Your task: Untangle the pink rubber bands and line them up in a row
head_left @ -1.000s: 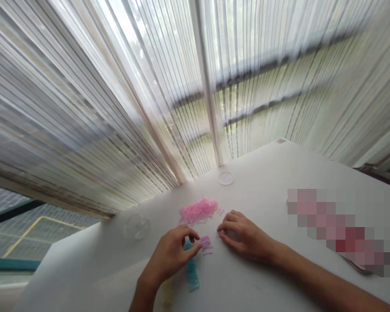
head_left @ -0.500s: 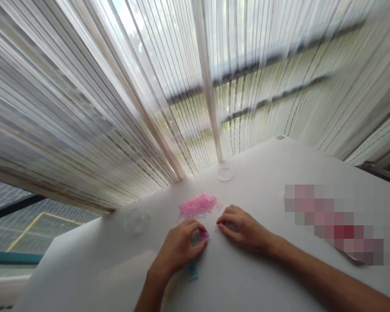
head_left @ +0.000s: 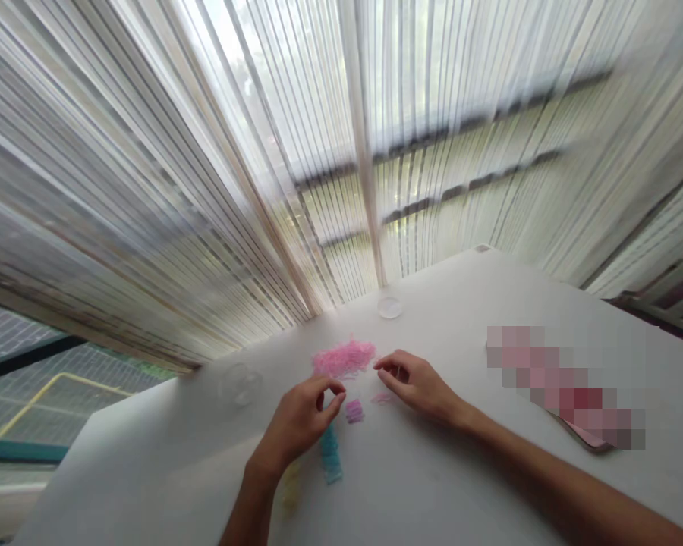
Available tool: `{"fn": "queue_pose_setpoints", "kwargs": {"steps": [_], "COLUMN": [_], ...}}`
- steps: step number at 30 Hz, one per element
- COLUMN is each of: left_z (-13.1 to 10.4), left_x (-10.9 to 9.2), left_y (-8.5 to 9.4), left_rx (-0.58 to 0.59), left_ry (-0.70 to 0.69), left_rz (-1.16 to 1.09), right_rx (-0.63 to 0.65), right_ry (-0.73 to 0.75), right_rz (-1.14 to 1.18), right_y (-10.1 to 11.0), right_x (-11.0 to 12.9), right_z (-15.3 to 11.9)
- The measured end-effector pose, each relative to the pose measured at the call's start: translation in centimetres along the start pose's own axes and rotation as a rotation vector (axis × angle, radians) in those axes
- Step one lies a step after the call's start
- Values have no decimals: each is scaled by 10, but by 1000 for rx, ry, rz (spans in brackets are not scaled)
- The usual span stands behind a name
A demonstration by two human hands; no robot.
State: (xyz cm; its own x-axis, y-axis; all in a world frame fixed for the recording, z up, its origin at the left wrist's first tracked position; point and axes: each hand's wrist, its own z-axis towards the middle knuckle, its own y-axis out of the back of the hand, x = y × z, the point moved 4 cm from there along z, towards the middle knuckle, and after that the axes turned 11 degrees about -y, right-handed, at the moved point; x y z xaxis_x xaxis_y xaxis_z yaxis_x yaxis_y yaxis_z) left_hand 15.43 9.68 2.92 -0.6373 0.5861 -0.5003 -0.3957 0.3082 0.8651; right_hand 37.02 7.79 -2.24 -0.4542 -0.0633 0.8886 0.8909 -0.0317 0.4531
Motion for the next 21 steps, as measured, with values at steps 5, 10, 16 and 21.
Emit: {"fn": "queue_pose_setpoints", "kwargs": {"steps": [5,10,16,21], "left_z": [-4,-5,-8,-11], "left_x": [1,-1,-4,-4], "left_y": [8,10,14,23], "left_rx": [1,3,27,10], "left_ry": [7,-3,-14,-17], "left_rz": [-12,4,-16,-38], "right_rx": [38,110,245,236], "right_ry": [-79,48,97,116], "right_rz": [-156,-427,-539,-511], "right_y": [5,-1,-22,-18], "right_x": [10,26,42,49], "right_z": [29,55,75,86]}}
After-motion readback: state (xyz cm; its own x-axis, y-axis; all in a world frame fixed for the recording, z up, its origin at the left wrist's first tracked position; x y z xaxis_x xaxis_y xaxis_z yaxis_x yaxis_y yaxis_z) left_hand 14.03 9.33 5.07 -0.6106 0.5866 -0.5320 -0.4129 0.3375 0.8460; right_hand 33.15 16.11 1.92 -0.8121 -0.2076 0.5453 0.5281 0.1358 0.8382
